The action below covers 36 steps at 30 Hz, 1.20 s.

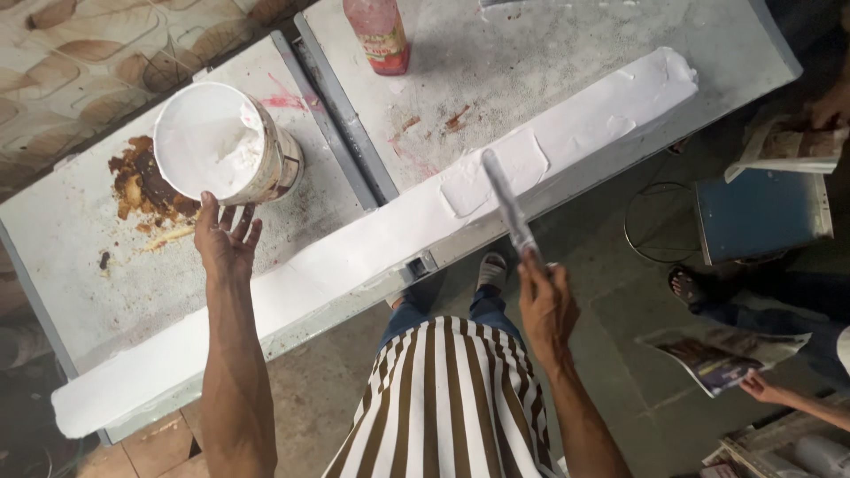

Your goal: The person scoops white plaster from a bucket using a trowel and spreads it along the edge of a countertop. They smooth the plaster with the trowel and fingers, then use a straight metal bar to level the surface. The person briefly washes hands at a sink and continues smoothing the plastered edge.

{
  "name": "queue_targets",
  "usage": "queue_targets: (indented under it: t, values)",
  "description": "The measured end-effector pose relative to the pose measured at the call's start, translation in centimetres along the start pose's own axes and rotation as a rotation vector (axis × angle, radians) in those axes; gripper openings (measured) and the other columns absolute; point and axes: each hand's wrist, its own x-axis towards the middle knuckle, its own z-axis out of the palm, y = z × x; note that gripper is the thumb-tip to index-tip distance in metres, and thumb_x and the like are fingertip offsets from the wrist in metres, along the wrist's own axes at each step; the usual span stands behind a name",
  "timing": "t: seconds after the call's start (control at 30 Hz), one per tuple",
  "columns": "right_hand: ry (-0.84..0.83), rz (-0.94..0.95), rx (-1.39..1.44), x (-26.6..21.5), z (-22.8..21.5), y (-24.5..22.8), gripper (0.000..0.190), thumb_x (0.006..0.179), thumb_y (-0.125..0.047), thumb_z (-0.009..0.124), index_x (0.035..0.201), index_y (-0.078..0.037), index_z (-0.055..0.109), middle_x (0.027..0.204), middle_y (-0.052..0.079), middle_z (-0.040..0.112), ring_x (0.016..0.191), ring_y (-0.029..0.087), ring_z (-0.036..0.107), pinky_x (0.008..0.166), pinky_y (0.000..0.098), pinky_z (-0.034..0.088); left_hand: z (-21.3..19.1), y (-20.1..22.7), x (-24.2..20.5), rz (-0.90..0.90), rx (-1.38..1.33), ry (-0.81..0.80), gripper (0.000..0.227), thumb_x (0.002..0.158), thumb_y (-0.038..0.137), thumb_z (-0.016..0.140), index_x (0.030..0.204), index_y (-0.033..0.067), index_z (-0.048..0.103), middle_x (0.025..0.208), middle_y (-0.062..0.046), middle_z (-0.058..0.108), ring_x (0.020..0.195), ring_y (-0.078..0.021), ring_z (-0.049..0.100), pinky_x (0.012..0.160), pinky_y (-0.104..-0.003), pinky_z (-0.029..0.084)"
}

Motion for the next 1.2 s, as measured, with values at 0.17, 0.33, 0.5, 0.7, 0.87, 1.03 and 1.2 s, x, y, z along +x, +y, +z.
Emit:
queue_targets:
  t: [0.17, 0.33, 0.5, 0.7, 0.87, 1.03, 1.2]
  values:
    - [-0.141, -0.138, 0.125, -2.2, 1.2, -4.1, 0.045, 0.094, -0.029, 0.072, 0.138, -0.033, 0.064, 0.09, 0.003, 0.059, 0.062, 0.017, 0.06, 0.044, 0.0324, 0.05, -0.8, 0.3, 0.7, -0.02, -0.001, 0.014, 0.092, 0.088, 0.05, 0.071, 0.155, 0.004, 0.028, 0.139, -0.021, 0.053, 0.125, -0.0384, 0.059, 0.102, -0.05, 0.05]
    - [0.082, -0.373, -0.11, -0.6, 0.9, -3.0, 0.045, 0.093, -0.024, 0.075, 0.137, -0.03, 0.067, 0.089, 0.007, 0.06, 0.066, 0.024, 0.062, 0.048, 0.0377, 0.051, -1.9, -0.3, 1.7, -0.049, -0.021, -0.064, 0.09, 0.091, 0.052, 0.07, 0.158, 0.0095, 0.026, 0.146, -0.018, 0.051, 0.135, -0.0364, 0.052, 0.113, -0.051, 0.04]
    - [0.159, -0.261, -0.2, 3.7, -0.4, 1.8, 0.04, 0.094, -0.027, 0.076, 0.133, -0.031, 0.071, 0.086, 0.006, 0.058, 0.065, 0.025, 0.062, 0.05, 0.0394, 0.051, -1.2, 0.2, 1.1, -0.091, -0.109, -0.039, 0.088, 0.089, 0.052, 0.072, 0.156, 0.0123, 0.032, 0.151, -0.015, 0.049, 0.139, -0.032, 0.051, 0.115, -0.05, 0.037]
    - [0.235, -0.21, -0.165, 9.5, -2.3, 9.0, 0.036, 0.1, -0.031, 0.072, 0.136, -0.028, 0.071, 0.09, 0.006, 0.06, 0.064, 0.023, 0.061, 0.051, 0.0391, 0.049, 0.7, 1.0, -0.5, -0.137, -0.186, 0.15, 0.066, 0.089, 0.039, 0.074, 0.143, 0.0063, 0.053, 0.138, -0.013, 0.065, 0.132, -0.024, 0.062, 0.113, -0.036, 0.043]
    - [0.265, -0.185, -0.181, 14.0, -4.0, 14.2, 0.034, 0.103, -0.032, 0.07, 0.136, -0.025, 0.073, 0.094, 0.007, 0.06, 0.071, 0.024, 0.062, 0.056, 0.0395, 0.05, 0.9, 1.3, -0.7, -0.12, -0.225, 0.134, 0.056, 0.096, 0.038, 0.07, 0.141, 0.0086, 0.053, 0.139, -0.009, 0.06, 0.128, -0.0202, 0.063, 0.11, -0.038, 0.045]
    - [0.33, -0.171, -0.155, 18.8, -6.1, 18.5, 0.033, 0.103, -0.033, 0.07, 0.135, -0.025, 0.072, 0.097, 0.007, 0.06, 0.078, 0.025, 0.064, 0.059, 0.0396, 0.052, 0.0, -1.4, -1.7, -0.039, -0.204, 0.199, 0.055, 0.109, 0.038, 0.056, 0.148, 0.0025, 0.039, 0.145, -0.013, 0.044, 0.127, -0.0254, 0.059, 0.107, -0.048, 0.047]
    - [0.248, 0.0, -0.049, 20.9, -7.5, 19.9, 0.031, 0.103, -0.033, 0.072, 0.134, -0.026, 0.074, 0.096, 0.008, 0.062, 0.078, 0.026, 0.064, 0.062, 0.043, 0.05, -1.5, -6.8, -5.8, 0.223, 0.056, 0.29, 0.054, 0.114, 0.028, 0.055, 0.153, -0.0021, 0.034, 0.147, -0.021, 0.054, 0.117, -0.0312, 0.069, 0.093, -0.043, 0.061]
